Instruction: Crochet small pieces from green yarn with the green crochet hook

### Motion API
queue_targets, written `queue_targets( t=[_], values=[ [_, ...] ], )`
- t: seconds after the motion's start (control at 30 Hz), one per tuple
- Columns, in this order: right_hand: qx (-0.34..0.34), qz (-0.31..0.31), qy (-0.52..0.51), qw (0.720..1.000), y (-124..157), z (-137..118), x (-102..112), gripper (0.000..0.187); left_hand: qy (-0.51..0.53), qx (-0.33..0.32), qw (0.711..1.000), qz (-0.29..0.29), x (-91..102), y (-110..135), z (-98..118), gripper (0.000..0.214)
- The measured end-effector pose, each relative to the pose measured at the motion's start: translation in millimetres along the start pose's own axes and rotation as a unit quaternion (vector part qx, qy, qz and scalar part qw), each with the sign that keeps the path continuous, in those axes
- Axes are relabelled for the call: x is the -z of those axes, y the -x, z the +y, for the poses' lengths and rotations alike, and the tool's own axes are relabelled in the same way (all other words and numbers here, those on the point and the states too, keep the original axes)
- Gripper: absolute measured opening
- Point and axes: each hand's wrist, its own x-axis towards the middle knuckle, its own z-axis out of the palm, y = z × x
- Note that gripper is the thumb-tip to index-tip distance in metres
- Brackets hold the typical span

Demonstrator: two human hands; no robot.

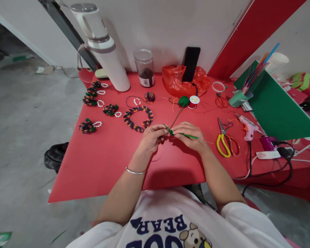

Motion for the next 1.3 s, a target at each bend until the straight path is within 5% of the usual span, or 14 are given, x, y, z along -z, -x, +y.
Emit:
queue_targets(
  t=[0.2, 0.33, 0.83, 1.17, 1.3],
  values=[
    [-0.161, 0.015, -0.189, 0.969, 9, 11, -5, 0.021, 0.018, 0.008, 0.999, -0.034, -4.2, 4, -1, 0.022],
    [-0.194, 0.09, -0.233, 0.949, 13, 19, -21, 0.023, 0.014, -0.031, 0.999, -0.022, -12.5, 8, -4, 0.023],
    [-0.183, 0.138, -0.144, 0.963, 13, 12, -32, 0.024, 0.021, -0.144, 0.989, 0.015, -15.8, 6, -10, 0.027],
    [-0.073, 0.184, 0.091, 0.976, 13, -6, -47, 0.016, 0.075, -0.105, 0.988, 0.081, -24.3, 5, -27, 0.042],
    [-0.042, 0.188, 0.11, 0.975, 16, -2, -48, 0.017, 0.137, -0.029, 0.989, 0.051, -23.5, 7, -24, 0.038]
  ],
)
